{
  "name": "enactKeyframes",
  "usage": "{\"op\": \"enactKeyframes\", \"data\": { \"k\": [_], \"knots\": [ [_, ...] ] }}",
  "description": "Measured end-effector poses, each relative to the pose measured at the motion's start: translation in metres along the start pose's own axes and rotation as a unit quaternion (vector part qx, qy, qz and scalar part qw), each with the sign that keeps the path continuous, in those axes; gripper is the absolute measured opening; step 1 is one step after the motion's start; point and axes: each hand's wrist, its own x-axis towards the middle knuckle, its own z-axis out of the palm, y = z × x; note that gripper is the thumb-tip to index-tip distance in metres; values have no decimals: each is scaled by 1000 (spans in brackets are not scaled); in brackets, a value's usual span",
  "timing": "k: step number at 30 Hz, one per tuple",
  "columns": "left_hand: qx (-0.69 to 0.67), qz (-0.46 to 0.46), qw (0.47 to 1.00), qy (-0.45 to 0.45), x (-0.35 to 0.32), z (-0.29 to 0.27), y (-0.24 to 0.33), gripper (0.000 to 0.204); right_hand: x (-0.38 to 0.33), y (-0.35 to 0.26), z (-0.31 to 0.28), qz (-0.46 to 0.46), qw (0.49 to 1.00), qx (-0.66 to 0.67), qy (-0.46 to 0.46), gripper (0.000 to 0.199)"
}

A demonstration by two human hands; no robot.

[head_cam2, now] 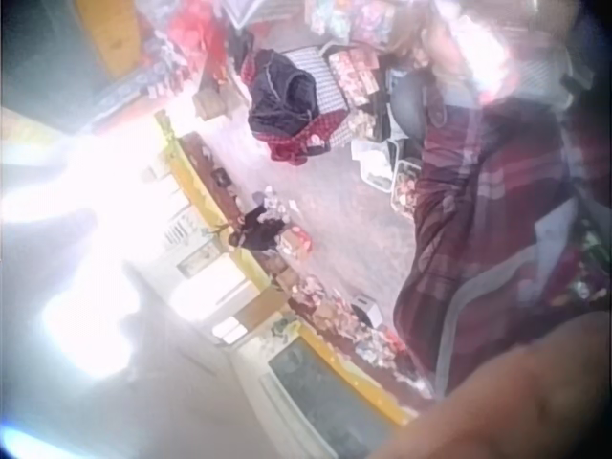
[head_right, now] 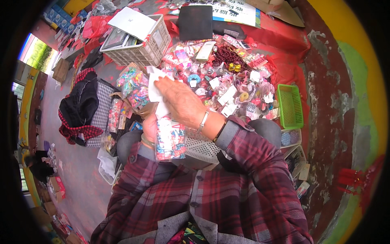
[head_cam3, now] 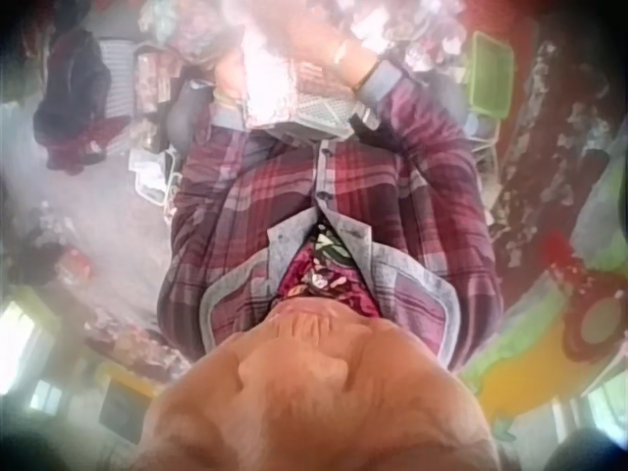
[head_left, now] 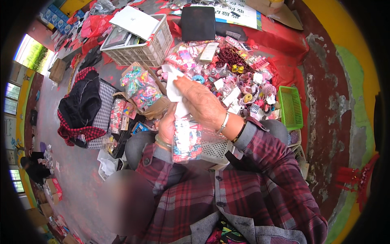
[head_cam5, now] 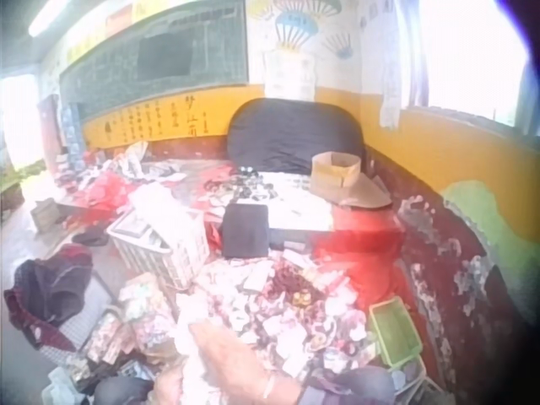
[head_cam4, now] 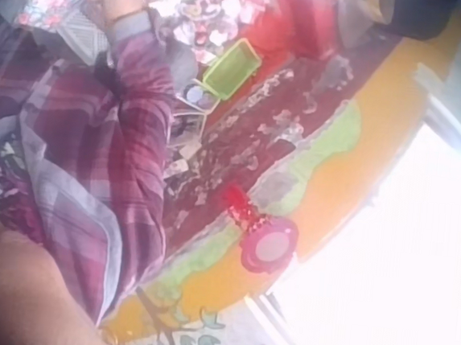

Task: The person sits on the floor and sorts through various hair accessories, including hair clips and hair ties. They pick up items from a pile, wipe them with a white cloth, and place them into a white plastic basket.

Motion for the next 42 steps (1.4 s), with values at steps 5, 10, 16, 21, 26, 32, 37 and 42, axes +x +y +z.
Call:
{"op": "enactKeyframes", "data": {
  "k": [5,10,16,21,26,32,37,42],
  "knots": [
    [136,49,989,-11,-7,-7,12,45,-6,-24,4,25,999,-43,0,51],
    [76,57,995,-4,-5,17,7,47,-13,-20,7,74,996,-48,-9,55],
    [112,79,991,-2,-1,14,3,47,-11,-4,4,89,994,-52,48,53],
    [64,19,998,-2,-5,4,8,51,-11,-15,6,93,994,-59,4,57],
    [21,74,992,-103,-5,-8,7,54,-29,-38,17,19,998,-49,-45,58],
    [-21,-51,998,36,-6,20,48,60,-48,-65,28,-91,984,11,-153,56],
    [-46,-70,995,-51,-4,-7,40,54,-36,-46,30,-57,984,-108,-129,56],
    [62,57,994,62,2,-5,1,44,-4,-14,10,74,986,-144,-28,54]
  ]
}}
